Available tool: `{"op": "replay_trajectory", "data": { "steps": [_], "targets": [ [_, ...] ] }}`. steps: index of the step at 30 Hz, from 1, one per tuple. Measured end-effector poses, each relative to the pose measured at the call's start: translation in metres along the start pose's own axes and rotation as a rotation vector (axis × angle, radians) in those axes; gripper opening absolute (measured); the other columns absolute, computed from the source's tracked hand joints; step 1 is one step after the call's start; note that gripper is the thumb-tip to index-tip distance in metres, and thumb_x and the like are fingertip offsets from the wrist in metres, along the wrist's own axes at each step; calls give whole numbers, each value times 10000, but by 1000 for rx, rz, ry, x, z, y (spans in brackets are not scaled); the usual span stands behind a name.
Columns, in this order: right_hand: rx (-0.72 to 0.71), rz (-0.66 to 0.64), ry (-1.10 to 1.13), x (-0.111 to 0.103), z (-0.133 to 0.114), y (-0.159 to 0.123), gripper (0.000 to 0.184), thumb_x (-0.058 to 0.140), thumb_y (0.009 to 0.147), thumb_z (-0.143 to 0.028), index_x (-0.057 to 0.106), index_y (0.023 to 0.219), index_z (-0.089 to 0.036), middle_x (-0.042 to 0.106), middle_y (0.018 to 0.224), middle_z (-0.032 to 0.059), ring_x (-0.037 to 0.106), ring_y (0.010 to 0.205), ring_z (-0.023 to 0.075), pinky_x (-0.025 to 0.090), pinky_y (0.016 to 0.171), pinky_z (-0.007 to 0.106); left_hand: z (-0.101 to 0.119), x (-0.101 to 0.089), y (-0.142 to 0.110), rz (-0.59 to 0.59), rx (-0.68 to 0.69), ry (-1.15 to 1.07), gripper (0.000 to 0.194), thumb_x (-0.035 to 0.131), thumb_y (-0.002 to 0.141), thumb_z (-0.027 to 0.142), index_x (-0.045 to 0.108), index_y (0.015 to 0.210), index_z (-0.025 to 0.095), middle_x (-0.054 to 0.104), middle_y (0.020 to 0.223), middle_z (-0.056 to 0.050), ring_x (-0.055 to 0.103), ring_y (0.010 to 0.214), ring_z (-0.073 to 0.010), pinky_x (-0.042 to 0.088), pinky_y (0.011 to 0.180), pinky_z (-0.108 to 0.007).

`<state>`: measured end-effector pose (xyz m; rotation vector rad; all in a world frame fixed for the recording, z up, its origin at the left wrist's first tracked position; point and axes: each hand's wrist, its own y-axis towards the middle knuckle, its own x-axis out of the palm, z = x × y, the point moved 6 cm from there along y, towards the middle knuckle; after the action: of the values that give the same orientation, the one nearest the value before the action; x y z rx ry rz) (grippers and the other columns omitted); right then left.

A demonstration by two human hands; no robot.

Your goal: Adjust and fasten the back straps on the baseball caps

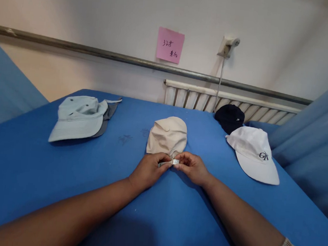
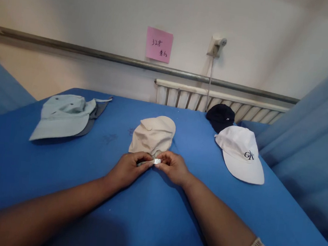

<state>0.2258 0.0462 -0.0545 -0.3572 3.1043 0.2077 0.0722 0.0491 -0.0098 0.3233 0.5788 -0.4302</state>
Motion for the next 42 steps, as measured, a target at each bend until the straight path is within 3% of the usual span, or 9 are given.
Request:
{"op": "replay_trajectory", "data": {
  "steps": [8, 19, 27, 37, 42],
  "targets": [
    [-8, -6, -94, -1, -3, -2, 221, 750, 731, -325, 649, 894, -216, 678, 810, -7, 610, 695, 134, 491, 671, 269, -7, 1, 2, 3, -58, -165, 114, 636, 810, 256, 720, 854, 193, 742, 841, 8, 673, 797, -165, 494, 746, -256],
    [-53, -47, -186, 1, -10, -4, 166, 710, 771, -290, 642, 896, -205, 650, 789, -11, 573, 658, 116, 472, 640, 248, -8, 0, 3, 8, -98, -131, 98, 654, 785, 262, 704, 794, 178, 719, 773, 4, 656, 746, -162, 484, 709, -257],
    [-223, 27, -466, -3, -23, -5, 132, 705, 799, -232, 690, 927, -210, 640, 837, 8, 582, 674, 121, 482, 644, 245, -2, -1, 3, -36, -44, -124, 160, 570, 810, 200, 710, 888, 194, 740, 869, -3, 665, 823, -167, 489, 795, -275],
    [-276, -90, -858, 7, -38, -10, 198, 650, 836, -120, 657, 1008, -219, 652, 948, 37, 611, 866, 166, 476, 770, 281, -6, 3, 5, -34, -96, -119, 114, 605, 781, 238, 682, 847, 187, 718, 835, -12, 653, 807, -174, 496, 794, -291],
    [-298, -83, -879, 10, -41, -12, 187, 631, 853, -122, 639, 1015, -215, 627, 979, 45, 600, 907, 169, 476, 799, 287, -2, 2, 4, -31, -80, -109, 110, 587, 779, 240, 671, 828, 190, 705, 804, -2, 640, 775, -166, 495, 780, -290]
  ]
}}
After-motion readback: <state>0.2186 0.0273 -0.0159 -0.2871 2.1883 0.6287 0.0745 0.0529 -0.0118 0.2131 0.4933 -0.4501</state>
